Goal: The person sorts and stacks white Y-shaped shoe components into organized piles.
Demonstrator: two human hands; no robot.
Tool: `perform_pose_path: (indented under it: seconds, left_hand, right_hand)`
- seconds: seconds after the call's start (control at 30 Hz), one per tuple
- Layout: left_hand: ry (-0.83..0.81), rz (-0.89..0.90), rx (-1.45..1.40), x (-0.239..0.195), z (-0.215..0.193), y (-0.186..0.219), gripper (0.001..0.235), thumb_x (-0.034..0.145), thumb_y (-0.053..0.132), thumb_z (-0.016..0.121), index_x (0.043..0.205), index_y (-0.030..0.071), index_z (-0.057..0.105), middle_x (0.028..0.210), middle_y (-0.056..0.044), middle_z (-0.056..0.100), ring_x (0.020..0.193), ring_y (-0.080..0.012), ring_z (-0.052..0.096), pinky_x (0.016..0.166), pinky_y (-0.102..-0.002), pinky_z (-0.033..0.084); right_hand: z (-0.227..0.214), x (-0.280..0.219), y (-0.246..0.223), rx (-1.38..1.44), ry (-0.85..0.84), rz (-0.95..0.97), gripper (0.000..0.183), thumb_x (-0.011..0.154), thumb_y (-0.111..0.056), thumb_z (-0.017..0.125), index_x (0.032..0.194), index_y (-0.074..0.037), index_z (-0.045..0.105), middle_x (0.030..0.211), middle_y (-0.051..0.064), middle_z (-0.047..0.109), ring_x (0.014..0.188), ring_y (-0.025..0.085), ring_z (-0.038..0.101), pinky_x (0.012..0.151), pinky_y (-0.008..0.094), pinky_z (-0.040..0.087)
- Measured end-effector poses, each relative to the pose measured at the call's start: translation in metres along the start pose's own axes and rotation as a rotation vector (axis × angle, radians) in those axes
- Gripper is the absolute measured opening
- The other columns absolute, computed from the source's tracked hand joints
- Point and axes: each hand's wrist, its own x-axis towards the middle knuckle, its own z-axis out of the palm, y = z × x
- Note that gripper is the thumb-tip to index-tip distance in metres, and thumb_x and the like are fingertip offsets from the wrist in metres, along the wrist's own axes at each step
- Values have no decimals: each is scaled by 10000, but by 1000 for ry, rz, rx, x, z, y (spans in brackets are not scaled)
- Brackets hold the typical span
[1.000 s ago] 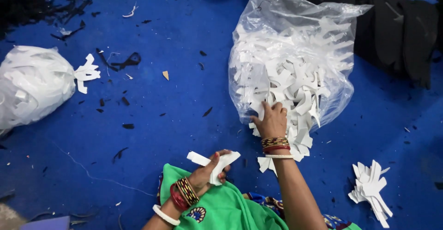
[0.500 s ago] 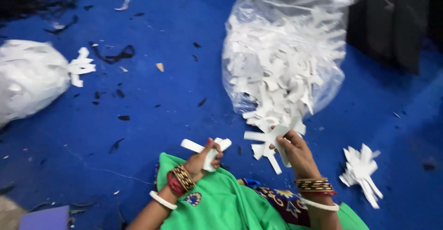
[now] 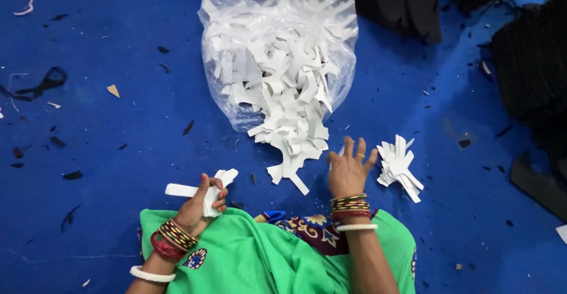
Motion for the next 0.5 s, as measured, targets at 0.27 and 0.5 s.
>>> perform_pose_path:
  seconds: [0.27,0.5]
  left_hand:
    - [9,5,19,-2,3,4,516,993,616,444,971,109,538,818,-12,453,642,-87,432,640,-260,426]
    - [10,5,50,-1,0,3,530,980,630,440,971,108,531,820,-10,455,644,-86,430,645,-262,433]
  right_hand:
    - [22,12,20,384,-322,357,294,853,-288,745,1082,-105,748,1138,199,712,1019,394,697,908,471,557]
    - [88,0,-5,179,-493,301,264,864,-209,692,1058,-35,736,1124,222,716,1026,422,702,873,483,581]
